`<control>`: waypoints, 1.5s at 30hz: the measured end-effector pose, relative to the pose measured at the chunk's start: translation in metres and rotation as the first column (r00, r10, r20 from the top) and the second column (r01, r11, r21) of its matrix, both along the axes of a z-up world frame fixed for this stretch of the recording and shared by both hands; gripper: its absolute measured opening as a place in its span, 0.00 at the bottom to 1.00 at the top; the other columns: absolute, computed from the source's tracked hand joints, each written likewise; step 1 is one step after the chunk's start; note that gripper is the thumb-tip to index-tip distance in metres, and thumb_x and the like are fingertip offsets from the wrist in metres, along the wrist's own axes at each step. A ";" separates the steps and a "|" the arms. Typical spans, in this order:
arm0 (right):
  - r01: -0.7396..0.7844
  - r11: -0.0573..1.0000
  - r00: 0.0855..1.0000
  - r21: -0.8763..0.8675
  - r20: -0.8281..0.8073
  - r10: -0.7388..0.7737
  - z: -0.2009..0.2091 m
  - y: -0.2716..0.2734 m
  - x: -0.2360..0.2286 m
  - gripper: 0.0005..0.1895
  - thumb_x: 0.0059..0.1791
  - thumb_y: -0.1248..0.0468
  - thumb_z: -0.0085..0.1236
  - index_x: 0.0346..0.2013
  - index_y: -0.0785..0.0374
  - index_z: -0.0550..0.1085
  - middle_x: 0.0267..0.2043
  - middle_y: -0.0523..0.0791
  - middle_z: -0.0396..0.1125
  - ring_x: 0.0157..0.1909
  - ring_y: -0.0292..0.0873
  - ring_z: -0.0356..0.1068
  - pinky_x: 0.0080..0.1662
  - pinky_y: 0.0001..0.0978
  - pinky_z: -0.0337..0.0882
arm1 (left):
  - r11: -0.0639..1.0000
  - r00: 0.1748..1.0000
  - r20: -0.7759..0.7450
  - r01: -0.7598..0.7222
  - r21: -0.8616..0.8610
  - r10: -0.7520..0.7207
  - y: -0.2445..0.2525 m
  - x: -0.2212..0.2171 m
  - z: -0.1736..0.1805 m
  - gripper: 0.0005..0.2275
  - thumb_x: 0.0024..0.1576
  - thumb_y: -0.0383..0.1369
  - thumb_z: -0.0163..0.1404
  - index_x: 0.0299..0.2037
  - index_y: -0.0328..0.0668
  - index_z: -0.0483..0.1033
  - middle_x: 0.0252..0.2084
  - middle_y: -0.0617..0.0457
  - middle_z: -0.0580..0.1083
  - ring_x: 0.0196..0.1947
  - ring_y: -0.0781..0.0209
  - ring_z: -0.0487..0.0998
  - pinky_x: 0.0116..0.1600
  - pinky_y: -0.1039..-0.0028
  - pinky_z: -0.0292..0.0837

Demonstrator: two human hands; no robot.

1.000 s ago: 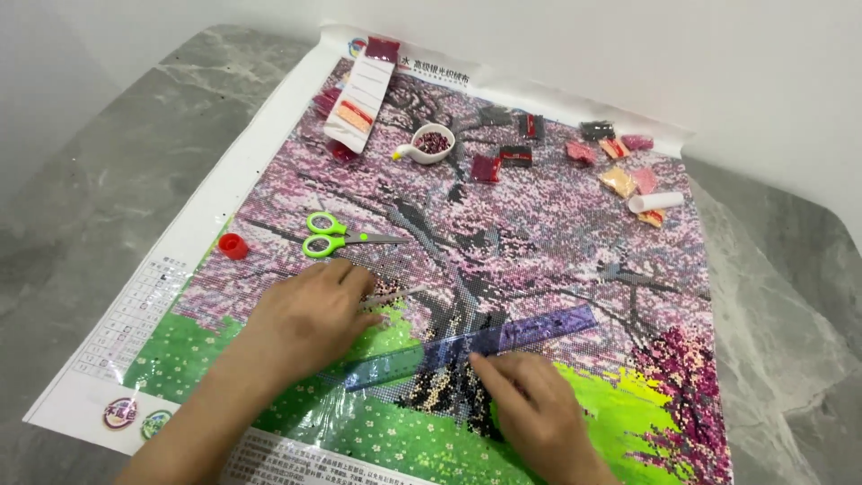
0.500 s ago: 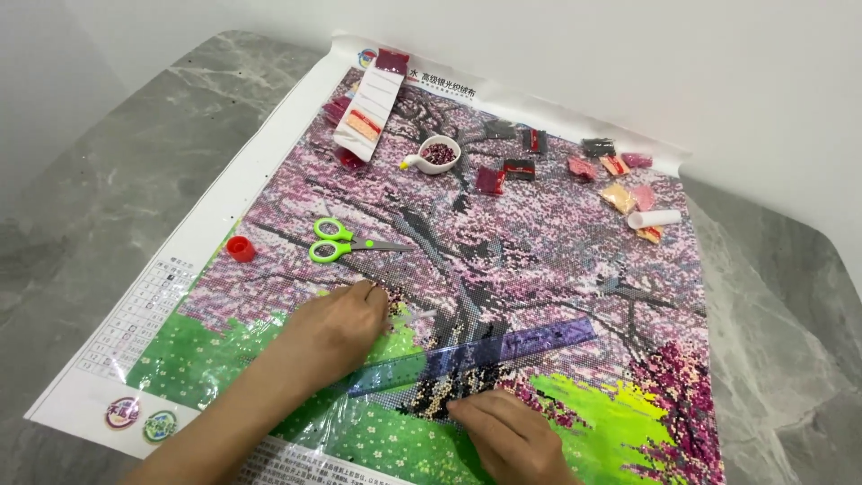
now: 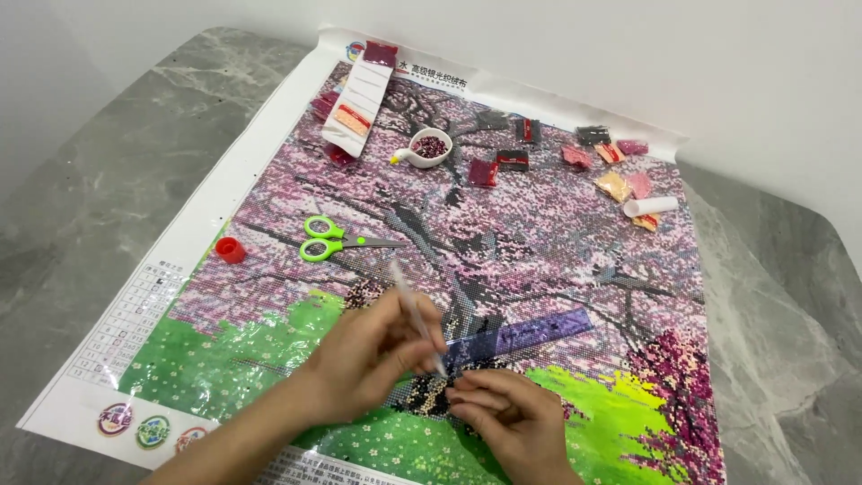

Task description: Placing small resin diamonds onto a sticky canvas to create a picture, using a pen tool and a ruler for alignment.

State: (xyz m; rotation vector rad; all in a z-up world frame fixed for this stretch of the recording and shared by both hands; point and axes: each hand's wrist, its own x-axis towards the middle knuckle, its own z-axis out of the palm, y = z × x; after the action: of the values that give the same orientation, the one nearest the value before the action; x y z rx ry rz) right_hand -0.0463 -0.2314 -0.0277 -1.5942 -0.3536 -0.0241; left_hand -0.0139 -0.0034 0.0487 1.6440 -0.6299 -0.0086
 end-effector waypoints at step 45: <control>-0.244 0.950 0.967 0.196 -0.022 0.253 0.003 -0.012 0.001 0.24 0.40 0.77 0.66 0.50 0.70 0.71 0.32 0.55 0.67 0.31 0.47 0.79 0.35 0.29 0.78 | 0.977 0.973 -0.085 0.215 -0.006 -0.215 -0.010 -0.013 -0.009 0.05 0.61 0.32 0.44 0.42 0.41 0.62 0.37 0.52 0.78 0.33 0.59 0.82 0.37 0.73 0.78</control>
State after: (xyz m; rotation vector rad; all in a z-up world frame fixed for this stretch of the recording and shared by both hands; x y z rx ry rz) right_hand -0.0449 -0.2429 -0.0249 -1.3476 -0.4988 0.1683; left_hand -0.0268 -0.0137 0.0398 1.5627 -0.7395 -0.2363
